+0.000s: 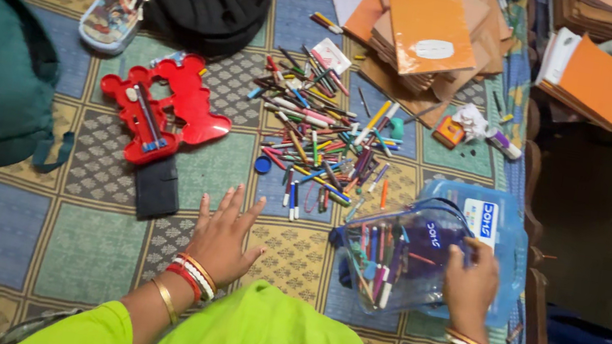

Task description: The person organizes a large quantity of crayons and pencils into various clear and blue plastic cases, places folders and notebooks into a green backpack, and then hangs the backpack on a wall hook.

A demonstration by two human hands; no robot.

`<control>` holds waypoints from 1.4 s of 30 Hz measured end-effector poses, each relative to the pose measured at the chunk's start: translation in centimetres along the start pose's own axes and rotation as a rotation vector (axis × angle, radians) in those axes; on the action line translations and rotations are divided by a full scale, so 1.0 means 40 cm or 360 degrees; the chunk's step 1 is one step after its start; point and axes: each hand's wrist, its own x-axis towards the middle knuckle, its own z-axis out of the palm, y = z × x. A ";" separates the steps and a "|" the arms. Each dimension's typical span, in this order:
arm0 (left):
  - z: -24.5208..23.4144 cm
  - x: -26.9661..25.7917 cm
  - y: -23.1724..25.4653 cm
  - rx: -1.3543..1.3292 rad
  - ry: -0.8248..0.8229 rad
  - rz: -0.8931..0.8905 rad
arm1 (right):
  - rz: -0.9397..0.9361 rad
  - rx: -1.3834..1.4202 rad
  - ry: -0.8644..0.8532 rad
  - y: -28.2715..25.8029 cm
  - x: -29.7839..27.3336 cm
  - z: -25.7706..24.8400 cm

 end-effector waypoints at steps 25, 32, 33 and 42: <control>-0.019 -0.063 -0.232 -0.0143 0.0070 -0.0232 | 0.0037 0.0268 -0.1016 -0.510 -0.192 0.553; -0.029 -0.073 -0.274 -0.0141 0.0105 -0.0310 | 0.0015 0.0130 -0.1007 -0.499 -0.209 0.612; -0.031 -0.072 -0.277 -0.0143 0.0104 -0.0326 | 0.0042 0.0119 -0.0965 -0.494 -0.209 0.623; -0.044 -0.058 -0.258 -0.0143 0.0111 -0.0283 | 0.0132 0.0013 -0.1200 -0.454 -0.232 0.593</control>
